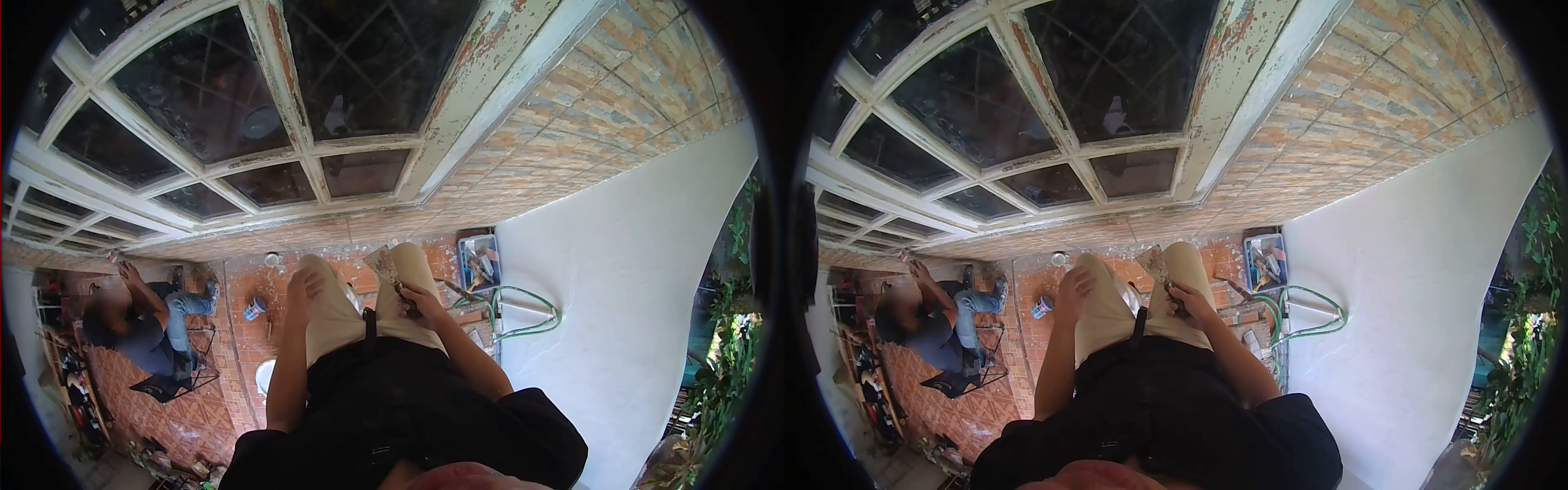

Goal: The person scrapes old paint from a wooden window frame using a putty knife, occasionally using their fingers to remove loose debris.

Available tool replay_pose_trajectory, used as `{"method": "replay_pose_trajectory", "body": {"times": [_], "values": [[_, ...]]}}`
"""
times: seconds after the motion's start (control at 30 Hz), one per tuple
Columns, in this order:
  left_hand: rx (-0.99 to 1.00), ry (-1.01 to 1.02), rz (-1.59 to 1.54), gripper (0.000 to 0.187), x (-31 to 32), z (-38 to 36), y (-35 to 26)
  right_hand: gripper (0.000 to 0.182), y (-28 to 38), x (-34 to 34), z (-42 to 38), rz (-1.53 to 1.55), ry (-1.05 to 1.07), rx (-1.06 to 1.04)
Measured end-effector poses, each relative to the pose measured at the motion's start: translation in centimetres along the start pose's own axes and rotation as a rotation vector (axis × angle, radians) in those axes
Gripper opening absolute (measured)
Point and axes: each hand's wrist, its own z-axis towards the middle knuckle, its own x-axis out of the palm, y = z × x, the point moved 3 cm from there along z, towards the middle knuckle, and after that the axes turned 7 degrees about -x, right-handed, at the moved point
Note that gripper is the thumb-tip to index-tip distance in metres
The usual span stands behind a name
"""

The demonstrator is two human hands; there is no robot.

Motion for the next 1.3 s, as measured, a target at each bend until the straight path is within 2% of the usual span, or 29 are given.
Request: {"method": "replay_pose_trajectory", "body": {"times": [0.07,0.17,0.27,0.4,0.5,0.57,0.67,0.7,0.77,0.83,0.9,1.0,1.07,1.13,1.2,1.3], "values": [[-0.144,0.123,-0.332,0.04,0.0,0.1,2.2,0.043,-0.1,0.2,0.0,0.053,-0.038,0.045],[-0.152,0.18,-0.447,0.042,-0.6,1.2,4.5,0.044,0.0,1.4,-0.3,0.019,-0.135,-0.035],[-0.152,0.165,-0.61,0.045,-0.7,0.5,3.6,0.044,0.3,2.2,0.5,-0.087,-0.17,-0.133],[-0.195,0.189,-0.556,0.047,-1.0,0.6,3.1,0.044,2.4,5.7,1.1,0.128,-0.183,-0.226],[-0.191,0.257,-0.461,0.049,-1.0,0.5,3.0,0.034,3.6,8.1,2.4,0.091,-0.126,-0.361],[-0.194,0.253,-0.444,0.054,-1.0,0.9,3.4,0.023,6.7,12.2,1.7,0.101,-0.089,-0.557],[-0.178,0.273,-0.441,0.053,-1.2,1.2,3.5,0.016,9.9,16.5,1.5,0.262,-0.039,-0.451],[-0.18,0.277,-0.428,0.053,-1.2,1.3,3.6,0.016,10.8,17.5,1.8,0.273,-0.043,-0.458],[-0.187,0.281,-0.398,0.051,-1.5,1.4,3.7,0.017,12.2,19.0,2.7,0.49,0.016,-0.483],[-0.201,0.276,-0.377,0.05,-1.6,1.4,3.6,0.014,12.8,18.9,4.5,0.538,0.085,-0.487],[-0.214,0.271,-0.36,0.048,-1.8,1.4,3.6,0.019,13.0,19.1,6.0,0.734,0.241,-0.382],[-0.224,0.283,-0.343,0.046,-1.9,1.4,3.5,0.027,12.6,19.9,8.5,0.831,0.166,-0.43],[-0.209,0.188,-0.483,0.045,-1.9,1.0,3.3,0.029,12.1,20.6,9.7,0.898,0.141,-0.426],[-0.203,0.199,-0.478,0.045,-2.1,1.4,3.4,0.032,12.7,21.6,9.6,0.961,0.124,-0.429],[-0.2,0.205,-0.48,0.045,-2.2,1.6,3.6,0.034,12.3,22.7,8.8,0.959,0.15,-0.281],[-0.206,0.182,-0.479,0.045,-2.3,1.8,3.8,0.037,12.6,24.0,7.8,0.99,0.218,-0.271]]}}
